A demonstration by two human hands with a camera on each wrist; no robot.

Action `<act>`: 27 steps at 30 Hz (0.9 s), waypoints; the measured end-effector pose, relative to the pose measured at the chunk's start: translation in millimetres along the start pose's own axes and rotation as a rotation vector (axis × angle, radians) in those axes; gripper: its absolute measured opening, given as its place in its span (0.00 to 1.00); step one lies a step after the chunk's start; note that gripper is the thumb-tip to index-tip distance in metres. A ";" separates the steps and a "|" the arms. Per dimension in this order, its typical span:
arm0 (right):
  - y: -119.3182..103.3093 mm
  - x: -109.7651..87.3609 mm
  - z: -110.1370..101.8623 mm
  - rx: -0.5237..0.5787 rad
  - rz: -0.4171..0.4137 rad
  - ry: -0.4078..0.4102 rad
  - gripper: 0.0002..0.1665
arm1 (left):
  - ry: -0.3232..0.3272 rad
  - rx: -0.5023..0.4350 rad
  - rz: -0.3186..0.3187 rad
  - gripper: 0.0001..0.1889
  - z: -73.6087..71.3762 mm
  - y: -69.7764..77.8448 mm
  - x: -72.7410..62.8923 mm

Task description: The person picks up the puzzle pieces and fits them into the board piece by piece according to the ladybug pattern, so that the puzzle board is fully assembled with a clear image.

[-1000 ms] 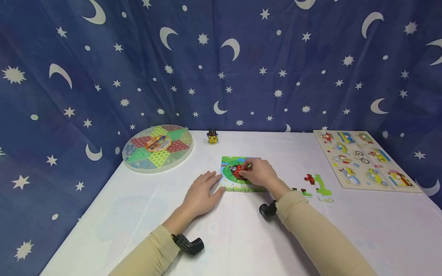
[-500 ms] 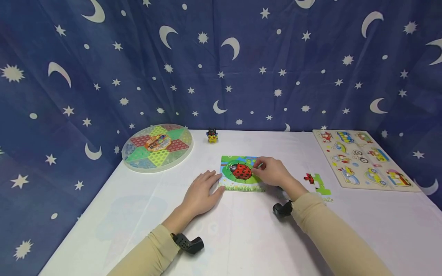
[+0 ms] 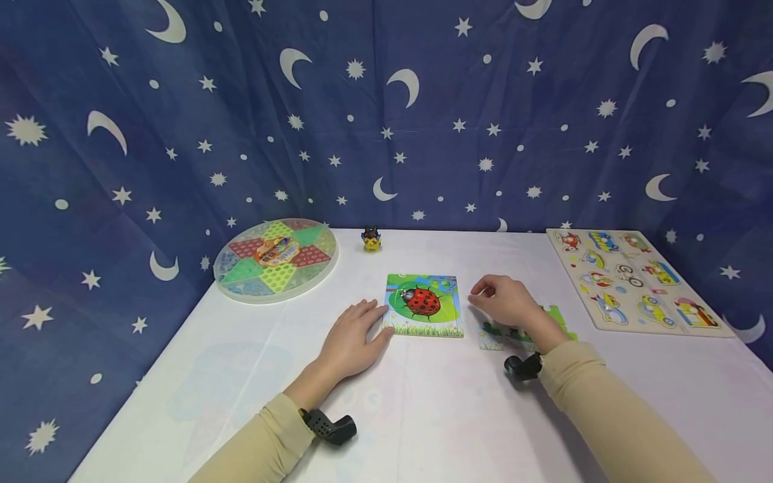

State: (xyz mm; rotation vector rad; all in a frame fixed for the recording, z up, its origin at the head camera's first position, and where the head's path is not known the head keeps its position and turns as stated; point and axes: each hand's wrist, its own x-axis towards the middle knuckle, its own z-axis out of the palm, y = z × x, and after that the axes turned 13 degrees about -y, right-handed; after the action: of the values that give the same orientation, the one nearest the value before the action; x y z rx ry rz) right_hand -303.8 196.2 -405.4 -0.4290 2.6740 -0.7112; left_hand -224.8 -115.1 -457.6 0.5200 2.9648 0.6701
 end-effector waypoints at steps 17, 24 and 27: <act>27.1 -18.7 -23.5 -0.058 0.015 -0.005 0.18 | 0.003 0.006 0.014 0.29 -0.2 -0.3 -0.6; 44.6 -24.4 -32.4 -0.025 0.083 -0.040 0.21 | 0.002 0.007 0.009 0.29 -0.9 0.5 -1.1; 52.5 -27.3 -36.5 0.015 0.105 -0.059 0.22 | -0.001 0.003 0.012 0.29 -0.6 0.6 -1.3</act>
State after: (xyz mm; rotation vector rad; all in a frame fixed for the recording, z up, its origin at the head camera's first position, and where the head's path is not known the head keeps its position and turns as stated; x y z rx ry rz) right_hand -304.2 265.1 -396.4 -0.2986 2.6129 -0.6766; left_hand -223.5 -115.2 -456.8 0.5386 2.9642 0.6663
